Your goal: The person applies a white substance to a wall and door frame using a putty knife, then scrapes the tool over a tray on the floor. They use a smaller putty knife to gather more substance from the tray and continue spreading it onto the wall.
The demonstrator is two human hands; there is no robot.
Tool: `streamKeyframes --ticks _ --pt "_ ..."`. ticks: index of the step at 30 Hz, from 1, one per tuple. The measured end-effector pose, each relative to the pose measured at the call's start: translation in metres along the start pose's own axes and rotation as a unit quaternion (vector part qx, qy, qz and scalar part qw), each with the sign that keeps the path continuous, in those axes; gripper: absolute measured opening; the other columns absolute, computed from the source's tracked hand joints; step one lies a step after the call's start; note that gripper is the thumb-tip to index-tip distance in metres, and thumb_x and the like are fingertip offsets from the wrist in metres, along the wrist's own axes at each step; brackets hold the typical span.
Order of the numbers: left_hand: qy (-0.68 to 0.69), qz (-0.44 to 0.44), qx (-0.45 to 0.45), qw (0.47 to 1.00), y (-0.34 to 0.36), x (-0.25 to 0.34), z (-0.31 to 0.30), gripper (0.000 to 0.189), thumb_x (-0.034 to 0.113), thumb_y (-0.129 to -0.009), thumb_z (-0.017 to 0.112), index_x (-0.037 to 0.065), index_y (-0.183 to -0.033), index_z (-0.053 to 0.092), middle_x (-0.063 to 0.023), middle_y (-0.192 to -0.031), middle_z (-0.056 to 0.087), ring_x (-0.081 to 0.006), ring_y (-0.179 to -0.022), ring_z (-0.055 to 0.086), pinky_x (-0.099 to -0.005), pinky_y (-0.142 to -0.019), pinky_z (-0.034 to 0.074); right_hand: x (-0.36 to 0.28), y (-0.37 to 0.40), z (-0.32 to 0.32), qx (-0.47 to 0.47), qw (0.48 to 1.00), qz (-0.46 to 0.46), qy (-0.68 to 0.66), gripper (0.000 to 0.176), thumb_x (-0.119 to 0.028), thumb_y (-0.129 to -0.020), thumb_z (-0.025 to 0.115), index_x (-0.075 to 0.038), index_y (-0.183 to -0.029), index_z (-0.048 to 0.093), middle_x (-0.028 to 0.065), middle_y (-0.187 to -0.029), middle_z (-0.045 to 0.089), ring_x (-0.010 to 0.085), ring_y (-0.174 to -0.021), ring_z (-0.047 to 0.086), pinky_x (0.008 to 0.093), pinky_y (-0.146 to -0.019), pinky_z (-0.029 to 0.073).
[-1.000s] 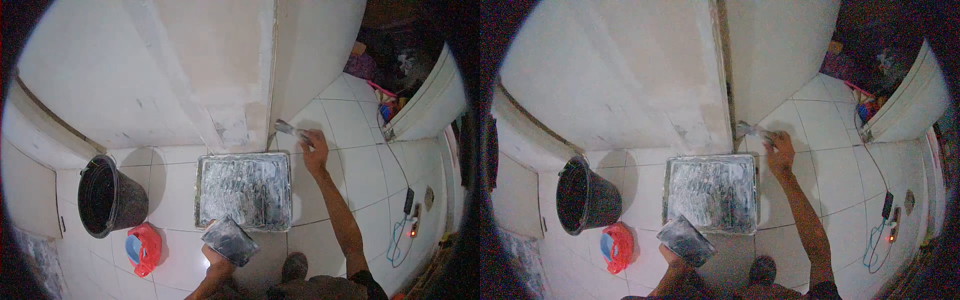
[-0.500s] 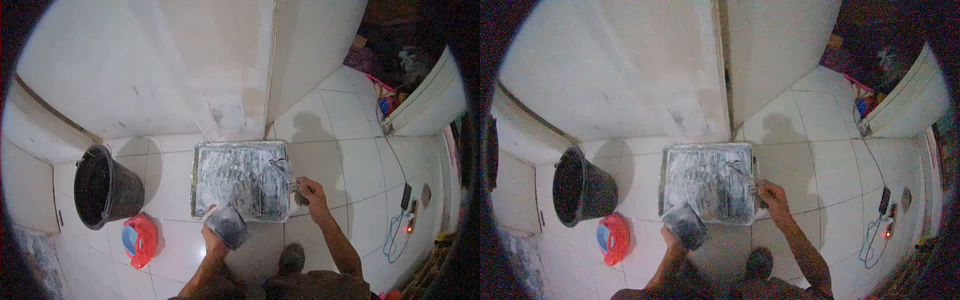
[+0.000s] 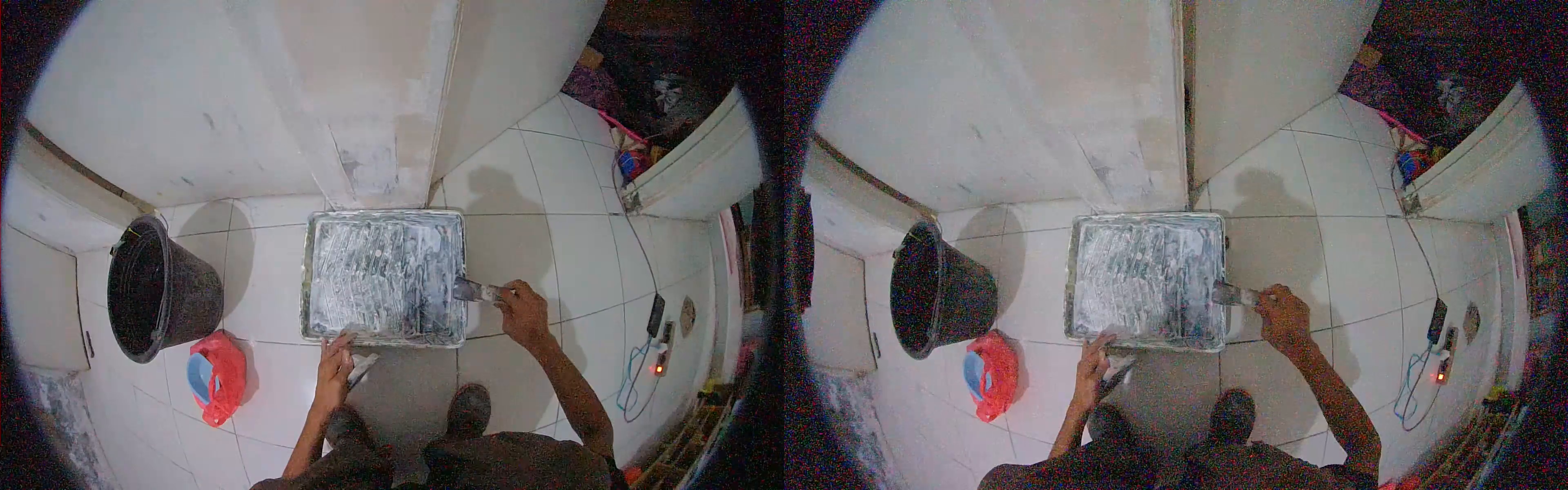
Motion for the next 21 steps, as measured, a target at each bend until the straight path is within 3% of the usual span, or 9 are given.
streamKeyframes --ticks 6,8,9,11,12,14,15,19,21 --pt "0.100 -0.018 0.044 0.994 0.002 -0.005 -0.002 0.046 0.037 -0.098 0.038 -0.002 -0.112 0.060 -0.0108 -0.132 0.052 -0.0291 -0.135 0.034 -0.0490 -0.114 -0.003 0.034 0.014 -0.020 -0.042 0.996 0.067 0.027 0.021 -0.006 -0.078 0.061 -0.007 -0.099 0.063 0.0102 -0.095 0.060 0.0304 -0.079 0.063 0.0395 -0.067 0.052" --pt "0.093 -0.013 0.048 0.994 -0.001 -0.002 -0.003 0.045 0.036 -0.098 0.039 -0.001 -0.111 0.061 -0.0110 -0.131 0.053 -0.0291 -0.135 0.034 -0.0493 -0.114 -0.003 0.037 0.017 -0.033 0.043 0.986 0.095 -0.131 0.014 -0.004 -0.082 0.057 -0.004 -0.094 0.064 0.0125 -0.088 0.062 0.0315 -0.074 0.062 0.0368 -0.068 0.052" --pt "0.081 -0.010 0.045 0.996 0.001 -0.002 -0.004 0.044 0.036 -0.098 0.040 -0.001 -0.110 0.061 -0.0111 -0.131 0.053 -0.0292 -0.135 0.034 -0.0496 -0.113 -0.003 0.035 0.020 -0.029 0.039 0.986 0.097 -0.130 0.014 -0.004 -0.082 0.057 -0.004 -0.094 0.064 0.0125 -0.088 0.062 0.0315 -0.074 0.062 0.0368 -0.068 0.052" --pt "0.082 -0.011 0.049 0.995 0.001 -0.008 -0.002 0.044 0.037 -0.097 0.041 0.000 -0.109 0.061 -0.0112 -0.130 0.054 -0.0290 -0.134 0.035 -0.0500 -0.113 -0.003 0.037 0.022 0.000 -0.005 0.921 0.163 -0.355 0.012 -0.009 -0.086 0.054 -0.001 -0.088 0.064 0.0153 -0.078 0.063 0.0288 -0.068 0.062 0.0356 -0.066 0.049" --pt "0.083 -0.010 0.055 0.995 0.000 -0.011 -0.002 0.044 0.038 -0.097 0.042 0.000 -0.109 0.061 -0.0112 -0.129 0.055 -0.0288 -0.134 0.036 -0.0504 -0.113 -0.002 0.035 0.020 0.006 -0.003 0.920 0.165 -0.356 0.012 -0.009 -0.086 0.054 -0.001 -0.088 0.064 0.0153 -0.078 0.063 0.0288 -0.068 0.062 0.0356 -0.066 0.049" --pt "0.074 -0.003 0.057 0.996 0.000 -0.014 -0.002 0.044 0.038 -0.097 0.042 0.000 -0.109 0.061 -0.0109 -0.128 0.056 -0.0287 -0.133 0.037 -0.0508 -0.113 -0.001 0.025 0.014 0.037 -0.135 0.936 0.117 -0.304 0.020 -0.015 -0.089 0.052 -0.001 -0.084 0.065 0.0148 -0.073 0.064 0.0238 -0.065 0.060 0.0350 -0.065 0.048" --pt "0.067 0.003 0.061 0.996 0.000 -0.014 -0.002 0.044 0.037 -0.097 0.041 0.000 -0.110 0.061 -0.0107 -0.127 0.056 -0.0287 -0.132 0.038 -0.0512 -0.113 0.000 0.038 0.015 0.062 -0.154 0.936 0.101 -0.300 0.028 -0.022 -0.093 0.051 0.001 -0.090 0.067 0.0048 -0.072 0.064 0.0090 -0.059 0.051 0.0265 -0.052 0.042" --pt "0.077 -0.008 0.082 0.994 -0.001 -0.006 -0.004 0.041 0.035 -0.098 0.041 0.002 -0.112 0.061 -0.0114 -0.126 0.057 -0.0287 -0.130 0.041 -0.0505 -0.113 0.003 0.050 0.010 0.049 -0.218 0.905 0.193 -0.309 0.028 -0.024 -0.091 0.055 0.000 -0.086 0.069 0.0026 -0.064 0.060 0.0087 -0.053 0.045 0.0268 -0.048 0.039" --pt "0.097 -0.037 0.090 0.991 0.001 -0.015 -0.004 0.041 0.034 -0.098 0.040 0.001 -0.114 0.060 -0.0118 -0.125 0.057 -0.0279 -0.128 0.042 -0.0477 -0.114 0.005 0.055 0.012 0.038 -0.207 0.896 0.247 -0.307 0.035 -0.029 -0.088 0.053 0.002 -0.074 0.062 0.0090 -0.060 0.057 0.0158 -0.054 0.052 0.0372 -0.056 0.045"
Point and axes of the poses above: each hand's wrist, its own y-axis away from the middle knuckle, its own z-axis out of the palm, x = y × z, the point moved 7 cm from there along -y, towards the middle knuckle
